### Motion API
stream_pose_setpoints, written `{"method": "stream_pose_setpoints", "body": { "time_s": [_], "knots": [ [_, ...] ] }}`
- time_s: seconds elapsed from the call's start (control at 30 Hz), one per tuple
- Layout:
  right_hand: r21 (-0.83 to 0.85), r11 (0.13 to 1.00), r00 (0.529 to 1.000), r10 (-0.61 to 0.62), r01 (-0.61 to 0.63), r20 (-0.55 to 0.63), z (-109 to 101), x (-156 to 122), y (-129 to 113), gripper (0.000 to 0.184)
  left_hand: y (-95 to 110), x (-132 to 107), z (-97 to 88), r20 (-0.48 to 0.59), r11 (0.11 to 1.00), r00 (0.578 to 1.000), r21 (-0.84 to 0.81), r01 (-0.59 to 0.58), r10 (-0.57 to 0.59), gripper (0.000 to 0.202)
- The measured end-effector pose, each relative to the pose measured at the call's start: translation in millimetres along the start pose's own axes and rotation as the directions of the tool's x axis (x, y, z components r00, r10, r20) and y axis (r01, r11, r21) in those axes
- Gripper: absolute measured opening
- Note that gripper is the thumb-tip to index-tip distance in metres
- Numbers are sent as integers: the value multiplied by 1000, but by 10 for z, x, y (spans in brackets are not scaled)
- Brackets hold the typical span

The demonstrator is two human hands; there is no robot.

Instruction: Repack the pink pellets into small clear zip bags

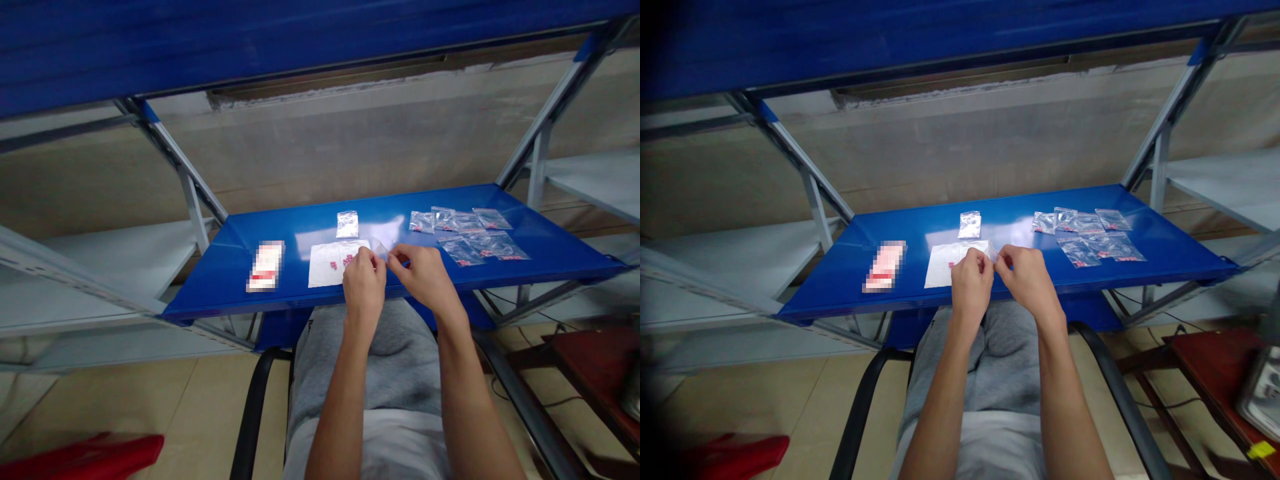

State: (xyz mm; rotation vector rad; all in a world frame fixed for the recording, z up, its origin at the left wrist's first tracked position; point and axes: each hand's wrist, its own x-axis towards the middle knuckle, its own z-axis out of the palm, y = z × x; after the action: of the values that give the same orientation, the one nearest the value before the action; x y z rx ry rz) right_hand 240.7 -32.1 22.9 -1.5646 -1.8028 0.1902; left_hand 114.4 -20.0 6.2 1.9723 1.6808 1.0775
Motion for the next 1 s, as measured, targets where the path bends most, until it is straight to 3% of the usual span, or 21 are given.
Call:
{"method": "stream_pose_setpoints", "body": {
  "time_s": [0.23, 0.33, 0.43, 0.57, 0.8, 1.0],
  "knots": [
    [-68, 995, 996, 66, -71, -63, 25, -9, -54, 22, -108, 30, -36, -95, 997, 994, -63, -50, 44, 9],
    [-48, 990, 988, 128, -132, -90, 69, 4, -85, 19, -143, 41, -53, -111, 997, 994, -67, -25, 17, 9],
    [-12, 987, 984, 156, -157, -86, 114, 20, -129, 18, -163, 49, -86, -117, 995, 991, -66, -69, 60, 13],
    [44, 989, 987, 146, -144, -60, 161, 32, -150, 19, -188, 46, -136, -77, 986, 984, -34, -166, 163, 23],
    [49, 979, 979, 201, -199, -40, 258, 46, -148, 21, -178, 8, -151, -29, 992, 998, 107, -60, 63, 37],
    [-5, 970, 968, 242, -243, -60, 290, 51, -221, 21, -235, 40, -126, 19, 989, 993, 88, -121, 120, 38]
  ]
}}
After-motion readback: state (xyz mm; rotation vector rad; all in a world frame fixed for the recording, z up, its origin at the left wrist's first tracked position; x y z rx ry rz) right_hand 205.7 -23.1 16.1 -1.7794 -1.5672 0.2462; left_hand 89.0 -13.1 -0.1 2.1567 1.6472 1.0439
